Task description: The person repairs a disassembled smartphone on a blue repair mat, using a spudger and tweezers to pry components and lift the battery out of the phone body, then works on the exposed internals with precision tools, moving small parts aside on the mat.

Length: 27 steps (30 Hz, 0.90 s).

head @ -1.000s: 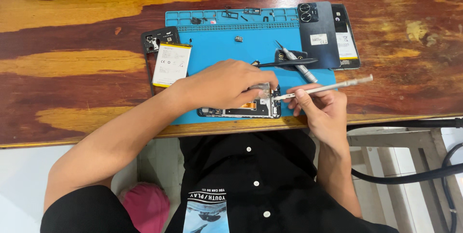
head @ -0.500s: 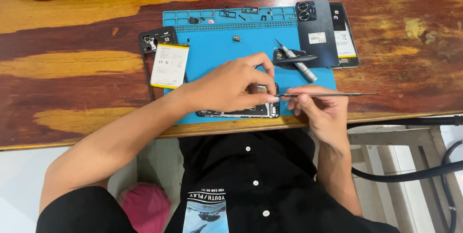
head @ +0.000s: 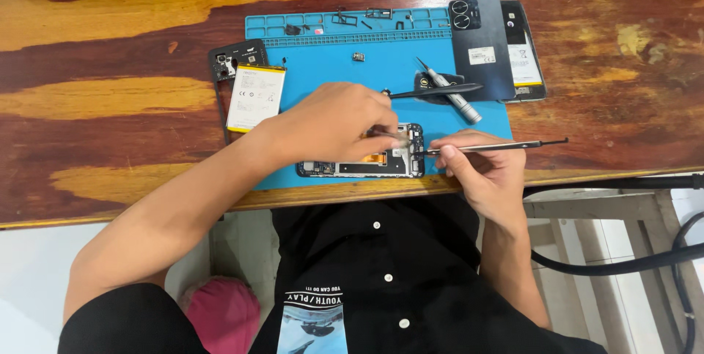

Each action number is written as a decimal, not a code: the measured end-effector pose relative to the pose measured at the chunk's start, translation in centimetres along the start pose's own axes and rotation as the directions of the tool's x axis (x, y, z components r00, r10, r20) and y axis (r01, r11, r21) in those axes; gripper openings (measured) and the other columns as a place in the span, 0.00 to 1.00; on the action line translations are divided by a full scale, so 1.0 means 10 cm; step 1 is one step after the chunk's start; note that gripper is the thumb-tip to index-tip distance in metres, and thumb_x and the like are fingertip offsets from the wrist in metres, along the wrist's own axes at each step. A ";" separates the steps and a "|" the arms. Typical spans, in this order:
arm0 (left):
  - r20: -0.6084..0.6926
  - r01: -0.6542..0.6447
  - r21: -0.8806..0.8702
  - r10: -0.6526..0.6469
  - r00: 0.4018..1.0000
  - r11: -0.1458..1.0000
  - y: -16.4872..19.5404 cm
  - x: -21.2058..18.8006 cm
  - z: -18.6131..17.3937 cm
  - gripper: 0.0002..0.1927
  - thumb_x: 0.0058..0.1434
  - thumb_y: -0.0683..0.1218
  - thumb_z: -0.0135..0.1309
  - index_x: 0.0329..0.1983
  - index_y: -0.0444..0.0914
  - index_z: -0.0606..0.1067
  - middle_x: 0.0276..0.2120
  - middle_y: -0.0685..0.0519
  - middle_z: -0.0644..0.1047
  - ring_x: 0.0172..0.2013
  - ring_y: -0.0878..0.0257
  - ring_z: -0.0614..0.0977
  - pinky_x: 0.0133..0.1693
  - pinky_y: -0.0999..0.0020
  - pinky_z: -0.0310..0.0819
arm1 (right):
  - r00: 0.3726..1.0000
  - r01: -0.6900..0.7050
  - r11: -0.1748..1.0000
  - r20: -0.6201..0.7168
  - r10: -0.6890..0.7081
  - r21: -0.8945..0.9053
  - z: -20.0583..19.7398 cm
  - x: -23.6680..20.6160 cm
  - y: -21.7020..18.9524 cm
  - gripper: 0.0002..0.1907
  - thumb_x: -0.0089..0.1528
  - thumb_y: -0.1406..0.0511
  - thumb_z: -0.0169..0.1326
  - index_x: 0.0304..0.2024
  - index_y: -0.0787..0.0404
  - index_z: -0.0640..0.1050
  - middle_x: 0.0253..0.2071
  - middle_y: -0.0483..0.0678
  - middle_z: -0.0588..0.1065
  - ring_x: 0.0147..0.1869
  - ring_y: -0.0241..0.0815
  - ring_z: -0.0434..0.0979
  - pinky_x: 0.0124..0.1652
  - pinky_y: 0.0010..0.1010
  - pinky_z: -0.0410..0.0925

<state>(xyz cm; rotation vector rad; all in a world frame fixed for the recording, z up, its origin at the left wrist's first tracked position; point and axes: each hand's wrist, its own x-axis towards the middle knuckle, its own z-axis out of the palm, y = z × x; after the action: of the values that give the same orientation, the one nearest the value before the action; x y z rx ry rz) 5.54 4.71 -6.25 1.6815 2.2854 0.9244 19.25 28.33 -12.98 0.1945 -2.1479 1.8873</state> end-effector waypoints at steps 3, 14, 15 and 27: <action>0.108 0.186 -0.017 -0.183 0.977 0.982 -0.03 -0.02 0.00 0.18 0.65 0.56 0.58 0.29 0.37 0.80 0.26 0.51 0.80 0.28 0.53 0.81 0.31 0.56 0.72 | 0.996 -0.061 0.997 -0.061 0.059 -0.044 0.06 0.01 -0.02 0.06 0.66 0.72 0.59 0.45 0.69 0.82 0.36 0.48 0.80 0.34 0.30 0.77 0.31 0.19 0.68; 0.013 0.116 -0.074 -0.115 0.993 0.990 -0.09 -0.02 0.05 0.09 0.62 0.49 0.58 0.34 0.37 0.80 0.30 0.49 0.82 0.30 0.52 0.83 0.32 0.57 0.74 | 1.000 0.022 0.963 -0.001 -0.024 -0.270 0.18 0.07 -0.15 0.07 0.63 0.73 0.62 0.44 0.63 0.85 0.26 0.43 0.75 0.27 0.27 0.66 0.28 0.20 0.58; 0.014 0.122 -0.074 -0.121 0.993 0.990 -0.09 -0.02 0.05 0.09 0.62 0.48 0.58 0.35 0.37 0.80 0.30 0.49 0.82 0.30 0.52 0.83 0.32 0.57 0.74 | 1.000 0.027 0.953 -0.001 -0.029 -0.301 0.19 0.08 -0.17 0.07 0.63 0.72 0.63 0.44 0.63 0.85 0.26 0.43 0.75 0.27 0.27 0.66 0.28 0.20 0.59; 0.004 0.094 -0.072 -0.094 0.996 0.993 -0.10 -0.02 0.05 0.08 0.61 0.47 0.58 0.34 0.36 0.80 0.30 0.48 0.82 0.31 0.50 0.83 0.32 0.56 0.75 | 1.000 0.029 0.921 0.023 -0.022 -0.387 0.23 0.10 -0.23 0.07 0.63 0.69 0.63 0.44 0.61 0.85 0.25 0.44 0.76 0.27 0.29 0.67 0.28 0.23 0.60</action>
<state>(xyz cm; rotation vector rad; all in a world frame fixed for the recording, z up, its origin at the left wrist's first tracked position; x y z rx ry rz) 5.03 4.52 -7.26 1.5310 2.2807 0.9728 18.68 25.83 -10.79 0.1559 -2.4627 1.4085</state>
